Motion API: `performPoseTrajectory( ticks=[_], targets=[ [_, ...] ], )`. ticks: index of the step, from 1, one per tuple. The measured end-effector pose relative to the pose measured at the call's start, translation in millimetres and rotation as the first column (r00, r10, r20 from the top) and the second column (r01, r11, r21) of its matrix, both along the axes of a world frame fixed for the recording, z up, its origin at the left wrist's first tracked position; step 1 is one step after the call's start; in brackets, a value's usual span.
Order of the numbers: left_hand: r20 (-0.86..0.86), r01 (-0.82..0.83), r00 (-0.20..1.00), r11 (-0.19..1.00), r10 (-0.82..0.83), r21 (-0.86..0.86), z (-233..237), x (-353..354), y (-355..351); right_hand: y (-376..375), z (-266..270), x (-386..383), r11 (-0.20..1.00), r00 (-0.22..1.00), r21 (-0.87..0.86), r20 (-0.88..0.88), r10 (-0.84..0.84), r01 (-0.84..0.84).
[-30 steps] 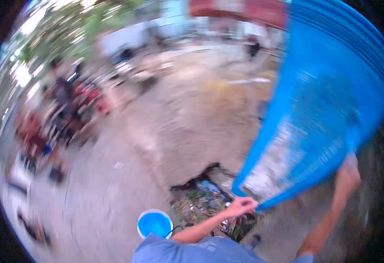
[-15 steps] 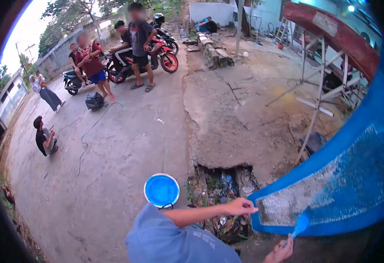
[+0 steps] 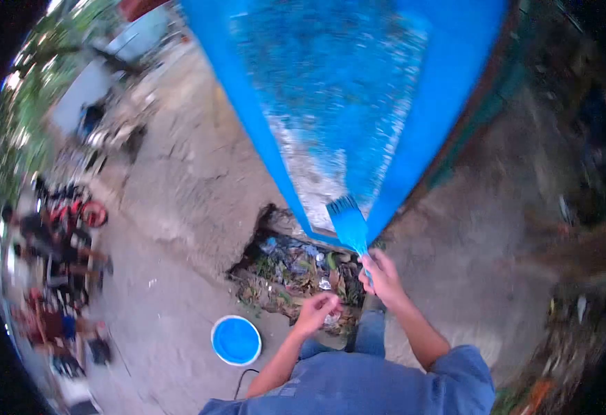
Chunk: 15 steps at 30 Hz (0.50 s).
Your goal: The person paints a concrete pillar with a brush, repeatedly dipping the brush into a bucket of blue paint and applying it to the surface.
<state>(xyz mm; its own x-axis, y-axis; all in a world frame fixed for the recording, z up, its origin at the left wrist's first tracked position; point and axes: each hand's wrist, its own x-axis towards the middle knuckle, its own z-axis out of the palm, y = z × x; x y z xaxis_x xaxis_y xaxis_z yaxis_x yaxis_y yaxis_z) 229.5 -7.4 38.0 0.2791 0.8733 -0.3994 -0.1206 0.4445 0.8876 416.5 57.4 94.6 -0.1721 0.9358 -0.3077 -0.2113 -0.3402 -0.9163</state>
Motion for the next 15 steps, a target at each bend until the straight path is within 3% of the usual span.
performPoseTrajectory(
  ticks=[3, 6, 8, 10, 11, 15],
  targets=[
    [-0.062, 0.117, 0.992, 0.99, -0.113, 0.079, -20.8, -21.5, -0.2, -15.6, -1.7, -10.3, 0.977, 0.981, 0.101, 0.011, -0.192, 0.19],
    [-0.05, 0.148, 0.988, 0.983, -0.144, 0.107, -9.5, -43.3, 8.0, -3.8, 21.7, -25.6, 0.924, 0.93, 0.112, -0.009, -0.368, 0.366],
    [-0.042, 0.127, 0.992, 0.972, -0.121, 0.197, 1.6, -65.8, 4.5, 8.3, 54.6, -41.0, 0.875, 0.897, 0.225, 0.009, -0.442, 0.429],
    [-0.021, 0.13, 0.992, 0.974, -0.128, 0.183, 11.0, -85.2, 0.4, 19.2, 97.7, -56.2, 0.808, 0.849, 0.322, 0.024, -0.528, 0.493],
    [-0.014, 0.138, 0.99, 0.969, -0.138, 0.204, 12.1, -95.0, -1.3, 27.9, 105.4, -56.7, 0.758, 0.831, 0.461, 0.076, -0.552, 0.461],
    [-0.033, 0.15, 0.989, 0.955, -0.147, 0.254, 9.3, -121.8, -1.9, 49.1, 113.2, -60.1, 0.692, 0.794, 0.466, -0.036, -0.607, 0.551]
  ],
)
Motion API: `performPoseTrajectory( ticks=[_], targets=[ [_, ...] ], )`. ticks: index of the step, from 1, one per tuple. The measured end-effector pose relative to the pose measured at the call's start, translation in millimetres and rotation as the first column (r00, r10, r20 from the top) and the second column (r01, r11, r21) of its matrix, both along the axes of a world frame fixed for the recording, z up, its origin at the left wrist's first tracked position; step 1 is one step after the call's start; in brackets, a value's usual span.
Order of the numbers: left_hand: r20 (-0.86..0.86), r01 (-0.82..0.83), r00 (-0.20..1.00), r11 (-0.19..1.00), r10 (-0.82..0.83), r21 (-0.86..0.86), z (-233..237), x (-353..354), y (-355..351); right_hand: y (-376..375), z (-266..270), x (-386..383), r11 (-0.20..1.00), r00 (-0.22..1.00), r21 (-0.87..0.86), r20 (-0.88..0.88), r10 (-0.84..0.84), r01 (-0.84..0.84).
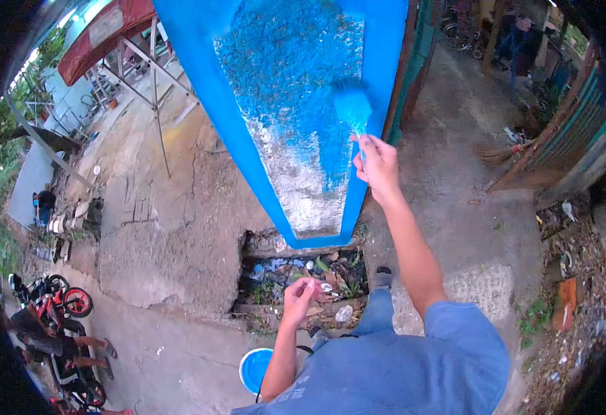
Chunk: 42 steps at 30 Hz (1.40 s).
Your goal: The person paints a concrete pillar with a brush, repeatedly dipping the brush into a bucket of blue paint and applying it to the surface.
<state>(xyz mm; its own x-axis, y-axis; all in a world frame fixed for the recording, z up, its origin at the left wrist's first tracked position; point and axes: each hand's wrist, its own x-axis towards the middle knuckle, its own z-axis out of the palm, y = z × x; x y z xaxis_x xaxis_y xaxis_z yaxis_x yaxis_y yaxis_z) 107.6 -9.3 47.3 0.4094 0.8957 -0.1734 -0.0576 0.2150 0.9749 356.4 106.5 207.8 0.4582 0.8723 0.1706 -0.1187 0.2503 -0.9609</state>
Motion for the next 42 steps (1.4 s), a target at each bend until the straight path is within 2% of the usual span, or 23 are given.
performPoseTrajectory(
  ticks=[2, 5, 9, 12, 15, 16, 17, 19, 21, 25, 27, 31, 33, 35, 37, 38, 41, 42],
  targets=[
    [-0.006, -0.017, 1.0, 1.0, 0.017, -0.025, -11.0, -7.7, -2.1, 8.6, -22.7, 2.1, 0.994, 0.996, -0.106, -0.084, -0.021, 0.013],
    [0.005, -0.028, 1.0, 0.999, 0.029, -0.018, -9.2, -11.9, -7.2, 4.8, -66.4, 0.3, 0.979, 0.996, -0.201, -0.077, -0.044, 0.028],
    [0.007, -0.05, 0.999, 0.999, 0.051, -0.019, -12.2, -12.0, -9.3, -4.4, -86.4, -5.5, 0.968, 0.985, -0.251, -0.158, -0.073, 0.031],
    [0.021, -0.038, 0.999, 0.999, 0.038, -0.005, -9.6, -9.7, -7.4, -4.3, -75.1, -2.2, 0.961, 0.975, -0.277, -0.215, -0.047, -0.014],
    [0.041, -0.029, 0.999, 1.0, 0.029, 0.012, -5.8, -6.4, -5.7, -0.6, -37.8, 1.1, 0.964, 0.992, -0.263, -0.1, -0.076, 0.048],
    [-0.001, -0.028, 1.0, 1.0, 0.028, 0.013, -3.4, -6.6, -5.3, 4.4, -28.2, 5.0, 0.964, 0.996, -0.259, -0.042, -0.078, 0.064],
    [-0.024, -0.021, 0.999, 0.997, 0.022, 0.077, 0.4, -4.8, -4.6, 8.0, -15.8, 10.8, 0.974, 0.998, -0.228, -0.059, -0.023, 0.009],
    [-0.021, -0.023, 0.999, 0.998, 0.024, 0.062, -2.9, -6.8, -2.2, 9.7, 19.9, 8.5, 0.978, 0.997, -0.198, -0.02, -0.072, 0.066],
    [0.013, -0.037, 0.999, 0.998, 0.037, 0.056, -5.3, -7.2, -1.9, 12.2, 44.5, 11.2, 0.991, 0.999, -0.127, -0.012, -0.046, 0.044],
    [0.038, -0.036, 0.999, 0.998, 0.034, 0.043, -0.8, -5.0, -4.6, 12.3, 70.5, 12.2, 0.998, 0.998, -0.037, -0.005, -0.059, 0.059],
    [0.034, -0.024, 0.999, 0.996, 0.021, 0.084, -4.1, -4.5, -6.0, 8.9, 64.9, 14.9, 0.999, 0.999, -0.031, 0.027, -0.034, 0.034],
    [0.078, -0.025, 0.997, 0.999, 0.023, 0.036, -8.2, -3.8, -10.5, -7.3, 56.6, 5.5, 0.995, 0.988, -0.056, 0.132, -0.079, 0.087],
    [0.073, -0.022, 0.997, 0.999, 0.024, -0.026, -12.1, -3.4, -10.1, -8.2, 55.7, 5.2, 0.992, 0.989, -0.016, 0.086, -0.122, 0.124],
    [0.061, -0.009, 0.998, 0.998, 0.013, -0.064, -9.4, -2.2, -12.1, 4.0, 39.1, 13.8, 0.997, 0.997, 0.03, 0.034, -0.073, 0.072],
    [0.008, -0.011, 1.0, 1.0, 0.011, -0.029, -9.7, 0.5, -11.0, 14.4, 19.9, 17.7, 0.992, 0.988, 0.009, 0.092, -0.123, 0.122],
    [-0.004, -0.006, 1.0, 1.0, 0.006, 0.002, -9.1, 2.0, -10.2, 15.2, 7.2, 17.9, 0.992, 0.99, -0.021, 0.067, -0.121, 0.123],
    [0.03, -0.019, 0.999, 1.0, 0.019, -0.006, -5.5, 6.1, -10.8, 17.0, -40.2, 15.9, 0.991, 0.991, -0.057, 0.058, -0.117, 0.12],
    [0.063, -0.021, 0.998, 1.0, 0.022, -0.014, -7.0, 6.0, -10.9, 11.1, -48.1, 13.1, 0.983, 0.997, -0.165, 0.023, -0.077, 0.079]
  ],
)
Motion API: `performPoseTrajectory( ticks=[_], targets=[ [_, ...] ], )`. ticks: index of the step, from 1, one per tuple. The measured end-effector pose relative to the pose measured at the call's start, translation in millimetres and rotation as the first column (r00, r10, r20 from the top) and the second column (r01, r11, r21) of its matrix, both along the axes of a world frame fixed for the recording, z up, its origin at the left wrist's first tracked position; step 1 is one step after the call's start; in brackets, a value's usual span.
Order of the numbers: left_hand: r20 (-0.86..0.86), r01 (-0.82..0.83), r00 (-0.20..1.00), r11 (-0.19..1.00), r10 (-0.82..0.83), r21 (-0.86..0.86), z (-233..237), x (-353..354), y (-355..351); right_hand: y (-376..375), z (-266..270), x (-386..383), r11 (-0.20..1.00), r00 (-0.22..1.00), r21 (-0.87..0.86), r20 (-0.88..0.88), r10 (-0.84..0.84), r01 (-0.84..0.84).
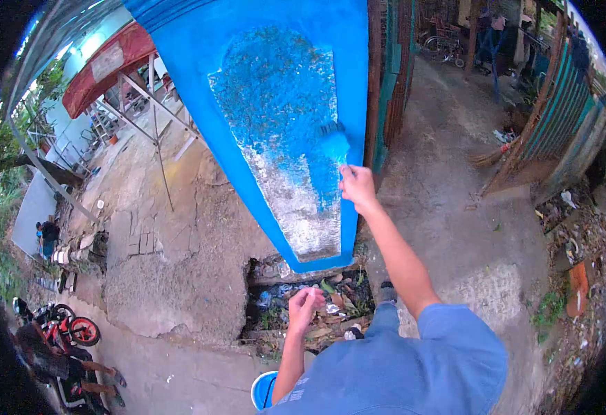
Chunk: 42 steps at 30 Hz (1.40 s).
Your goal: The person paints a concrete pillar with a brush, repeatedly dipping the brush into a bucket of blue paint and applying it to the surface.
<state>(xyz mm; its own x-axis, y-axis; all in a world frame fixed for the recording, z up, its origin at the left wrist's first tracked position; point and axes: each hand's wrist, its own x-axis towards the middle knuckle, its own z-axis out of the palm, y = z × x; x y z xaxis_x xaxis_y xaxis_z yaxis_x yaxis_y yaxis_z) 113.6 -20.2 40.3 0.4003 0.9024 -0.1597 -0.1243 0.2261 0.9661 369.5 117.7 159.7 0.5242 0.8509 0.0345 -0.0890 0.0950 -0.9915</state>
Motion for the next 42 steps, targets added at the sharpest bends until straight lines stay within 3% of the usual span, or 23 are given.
performPoseTrajectory(
  ticks=[3, 8, 18, 25, 27, 29, 31, 35, 37, 39, 42],
  targets=[
    [-0.014, 0.022, 1.0, 0.999, -0.022, 0.027, 2.8, -1.4, -3.1, -11.2, -31.4, -7.9, 0.995, 0.999, -0.098, 0.01, -0.036, 0.036],
    [-0.003, 0.004, 1.0, 1.0, -0.004, 0.019, 3.3, -7.5, -2.5, -18.5, -41.2, -7.7, 0.975, 0.991, -0.212, -0.125, 0.044, -0.07],
    [-0.043, -0.027, 0.999, 0.999, 0.029, 0.046, 11.2, -10.1, -4.8, 0.6, 90.6, 3.3, 0.998, 0.999, 0.048, -0.005, 0.032, -0.032],
    [-0.039, -0.027, 0.999, 0.999, 0.029, 0.037, 6.5, -7.4, -3.8, -12.3, 106.7, -0.7, 0.976, 0.999, 0.213, 0.035, 0.032, -0.039],
    [-0.021, -0.036, 0.999, 0.999, 0.036, 0.012, 5.9, -8.8, -7.4, -9.7, 93.0, 0.0, 0.973, 0.998, 0.224, 0.043, 0.049, -0.057],
    [-0.031, -0.026, 0.999, 0.999, 0.027, 0.027, 9.1, -7.7, -7.8, 0.8, 65.5, 1.2, 0.991, 0.998, 0.119, 0.005, 0.06, -0.06],
    [-0.02, -0.025, 0.999, 0.999, 0.026, 0.029, 5.0, -9.3, -8.6, 7.9, 23.7, 2.1, 0.996, 0.992, 0.088, 0.129, -0.014, 0.003],
    [-0.016, -0.046, 0.999, 0.998, 0.047, 0.034, -0.4, -15.0, -10.6, -5.3, -33.9, -8.7, 0.997, 1.0, -0.077, 0.014, 0.005, -0.004],
    [-0.01, -0.058, 0.998, 0.998, 0.059, 0.034, -3.2, -19.0, -14.6, -0.7, -89.7, -3.1, 0.989, 0.991, -0.149, 0.129, 0.017, 0.003],
    [-0.02, -0.05, 0.998, 0.997, 0.052, 0.066, -0.4, -23.1, -16.4, -31.0, -94.5, -18.4, 0.951, 0.996, -0.306, -0.084, 0.025, -0.05],
    [-0.048, -0.114, 0.992, 0.993, 0.116, 0.038, 4.3, -31.3, -20.2, -67.0, -166.8, -37.0, 0.91, 0.975, -0.407, -0.22, -0.016, -0.077]
  ],
)
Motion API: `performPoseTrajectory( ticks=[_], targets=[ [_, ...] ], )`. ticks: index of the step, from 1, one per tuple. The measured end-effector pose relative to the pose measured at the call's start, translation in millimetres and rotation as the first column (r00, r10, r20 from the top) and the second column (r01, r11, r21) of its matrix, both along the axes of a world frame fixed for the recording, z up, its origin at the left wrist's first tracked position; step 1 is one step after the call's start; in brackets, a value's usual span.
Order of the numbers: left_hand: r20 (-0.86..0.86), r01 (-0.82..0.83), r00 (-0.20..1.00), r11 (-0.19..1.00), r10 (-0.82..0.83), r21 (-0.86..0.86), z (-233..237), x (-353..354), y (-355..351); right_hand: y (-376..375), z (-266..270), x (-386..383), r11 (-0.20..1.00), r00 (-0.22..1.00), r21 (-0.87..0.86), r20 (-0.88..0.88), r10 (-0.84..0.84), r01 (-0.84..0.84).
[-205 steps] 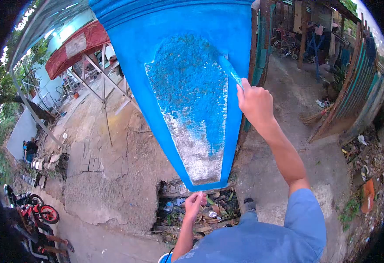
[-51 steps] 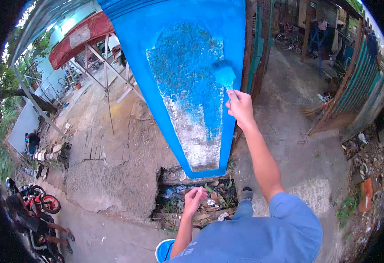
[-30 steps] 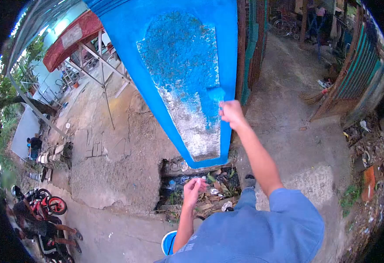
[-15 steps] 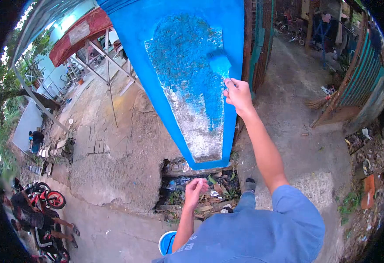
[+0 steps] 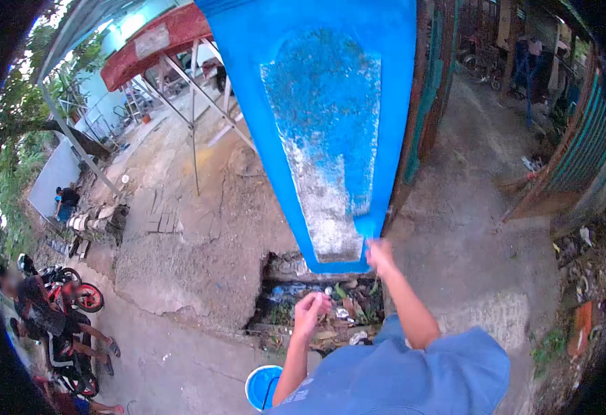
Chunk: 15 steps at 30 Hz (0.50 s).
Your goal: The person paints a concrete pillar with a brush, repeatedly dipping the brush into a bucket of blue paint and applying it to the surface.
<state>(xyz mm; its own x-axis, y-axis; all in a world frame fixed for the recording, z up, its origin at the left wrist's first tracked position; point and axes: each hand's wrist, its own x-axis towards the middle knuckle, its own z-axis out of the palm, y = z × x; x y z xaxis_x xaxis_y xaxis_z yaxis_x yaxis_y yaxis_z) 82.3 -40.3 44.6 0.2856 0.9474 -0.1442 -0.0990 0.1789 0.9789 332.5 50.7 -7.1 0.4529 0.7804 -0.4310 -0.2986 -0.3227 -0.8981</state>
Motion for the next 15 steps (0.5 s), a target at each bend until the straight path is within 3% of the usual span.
performPoseTrajectory(
  ticks=[2, 3, 4, 5, 6, 7, 9, 10, 12, 14, 15],
  targets=[
    [0.06, -0.054, 0.996, 0.994, 0.06, -0.094, -8.2, -7.2, -1.7, -33.6, -44.5, -22.6, 0.992, 0.998, -0.12, 0.047, 0.032, -0.026],
    [0.1, -0.069, 0.991, 0.987, 0.084, -0.146, -17.9, -10.1, -2.6, -53.5, -55.7, -36.9, 0.995, 0.998, -0.089, 0.033, 0.058, -0.055],
    [0.092, -0.072, 0.992, 0.98, 0.09, -0.188, -20.9, -12.9, -4.4, -75.9, -90.9, -48.9, 0.996, 0.967, -0.083, -0.253, 0.012, -0.034],
    [0.084, -0.077, 0.992, 0.971, 0.098, -0.227, -21.1, -16.0, -5.4, -94.9, -106.5, -59.9, 0.966, 0.987, -0.209, 0.024, 0.159, -0.15],
    [0.082, -0.074, 0.992, 0.968, 0.096, -0.239, -23.3, -19.1, -5.4, -121.5, -34.7, -82.2, 0.938, 0.988, -0.312, -0.031, 0.151, -0.153],
    [0.078, -0.072, 0.993, 0.967, 0.093, -0.246, -24.8, -23.4, -3.1, -128.7, -82.5, -88.7, 0.902, 0.976, -0.374, -0.053, 0.212, -0.216],
    [0.03, -0.071, 0.996, 0.956, 0.083, -0.285, -23.2, -26.2, 2.9, -147.6, -26.1, -109.9, 0.869, 0.971, -0.433, -0.094, 0.221, -0.24],
    [0.09, 0.003, 0.996, 0.966, 0.021, -0.259, -23.0, -28.3, 6.9, -145.9, -30.3, -114.6, 0.87, 0.973, -0.438, -0.08, 0.215, -0.228],
    [0.077, 0.064, 0.996, 0.986, -0.053, -0.153, -23.6, -35.9, 11.9, -175.0, -49.7, -123.0, 0.947, 0.949, -0.22, -0.265, 0.171, -0.232],
    [0.1, 0.088, 0.992, 0.988, -0.076, -0.129, -26.1, -33.8, 1.3, -199.4, -65.5, -123.6, 0.937, 0.971, -0.29, -0.191, 0.143, -0.195],
    [0.137, 0.074, 0.989, 0.983, -0.051, -0.168, -22.9, -36.1, -7.4, -201.0, 1.0, -131.2, 0.936, 0.953, -0.331, -0.302, 0.017, -0.121]
  ],
)
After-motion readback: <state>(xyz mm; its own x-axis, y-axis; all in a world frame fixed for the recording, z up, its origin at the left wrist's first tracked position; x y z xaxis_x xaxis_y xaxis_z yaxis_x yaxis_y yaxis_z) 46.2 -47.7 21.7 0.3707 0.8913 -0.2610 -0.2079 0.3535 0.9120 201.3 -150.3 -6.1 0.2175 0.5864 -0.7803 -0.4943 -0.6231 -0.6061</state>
